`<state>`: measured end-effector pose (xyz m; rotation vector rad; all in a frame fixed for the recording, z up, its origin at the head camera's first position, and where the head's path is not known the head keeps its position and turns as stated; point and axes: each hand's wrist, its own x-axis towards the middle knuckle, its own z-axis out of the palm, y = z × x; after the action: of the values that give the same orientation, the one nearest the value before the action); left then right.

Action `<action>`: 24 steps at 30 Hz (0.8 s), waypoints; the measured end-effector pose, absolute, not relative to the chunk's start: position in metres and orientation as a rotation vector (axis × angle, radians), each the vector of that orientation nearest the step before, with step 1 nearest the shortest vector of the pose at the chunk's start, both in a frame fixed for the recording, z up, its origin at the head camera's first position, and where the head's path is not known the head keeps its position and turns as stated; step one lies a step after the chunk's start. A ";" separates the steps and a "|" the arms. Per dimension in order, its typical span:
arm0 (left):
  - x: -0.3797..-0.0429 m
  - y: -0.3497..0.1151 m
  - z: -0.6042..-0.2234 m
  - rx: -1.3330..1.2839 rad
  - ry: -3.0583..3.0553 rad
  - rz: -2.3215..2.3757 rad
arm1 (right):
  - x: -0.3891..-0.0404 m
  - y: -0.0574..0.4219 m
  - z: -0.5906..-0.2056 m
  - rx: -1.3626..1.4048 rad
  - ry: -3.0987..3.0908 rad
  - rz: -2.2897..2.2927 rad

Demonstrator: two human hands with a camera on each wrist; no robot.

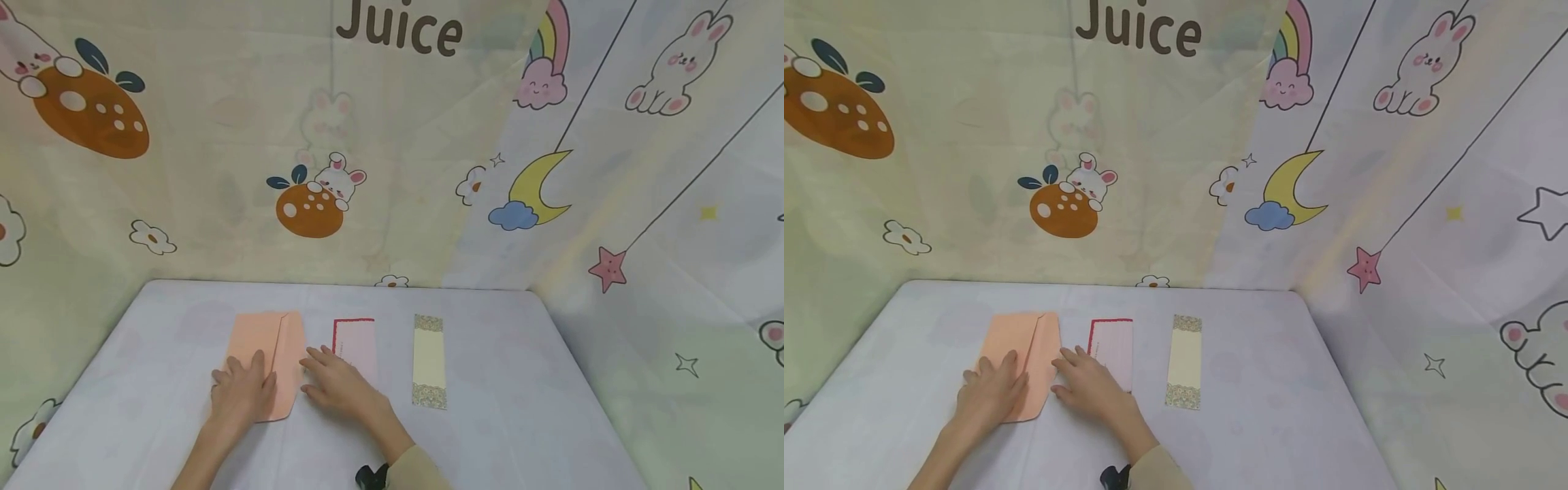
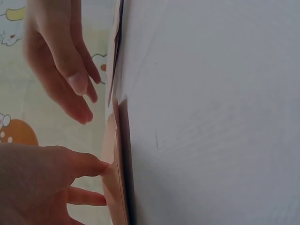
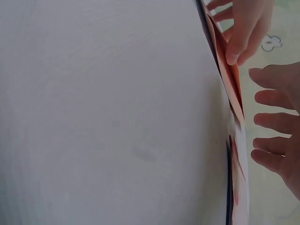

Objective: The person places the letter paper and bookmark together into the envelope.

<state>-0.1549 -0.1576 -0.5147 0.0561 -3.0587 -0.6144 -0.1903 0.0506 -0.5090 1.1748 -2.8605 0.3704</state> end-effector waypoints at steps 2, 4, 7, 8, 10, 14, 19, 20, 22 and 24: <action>-0.154 -0.158 -0.515 0.048 -3.055 -0.605 | -0.189 0.044 -0.511 1.195 -2.891 0.327; -0.154 -0.159 -0.515 0.046 -3.055 -0.602 | -0.188 0.039 -0.513 1.204 -2.925 0.298; -0.153 -0.159 -0.515 0.052 -3.054 -0.604 | -0.187 0.032 -0.514 1.208 -2.956 0.286; -0.153 -0.159 -0.515 0.054 -3.053 -0.604 | -0.187 0.031 -0.514 1.207 -2.961 0.289; -0.153 -0.158 -0.515 0.055 -3.042 -0.601 | -0.186 0.028 -0.514 1.211 -2.960 0.298; -0.153 -0.157 -0.515 0.051 -3.022 -0.585 | -0.185 0.023 -0.514 1.239 -2.943 0.295; -0.151 -0.157 -0.515 0.036 -3.003 -0.569 | -0.185 0.019 -0.516 1.271 -2.930 0.264; -0.151 -0.157 -0.515 0.028 -2.999 -0.571 | -0.186 0.019 -0.516 1.273 -2.932 0.259; -0.150 -0.158 -0.514 0.021 -2.999 -0.576 | -0.186 0.018 -0.516 1.278 -2.932 0.251; -0.150 -0.159 -0.513 0.008 -3.003 -0.578 | -0.185 0.018 -0.515 1.280 -2.936 0.248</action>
<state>-0.1505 -0.1588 -0.5135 0.0077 -3.0033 -0.5781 -0.1853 0.0175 -0.5148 1.2802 -2.9361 0.2480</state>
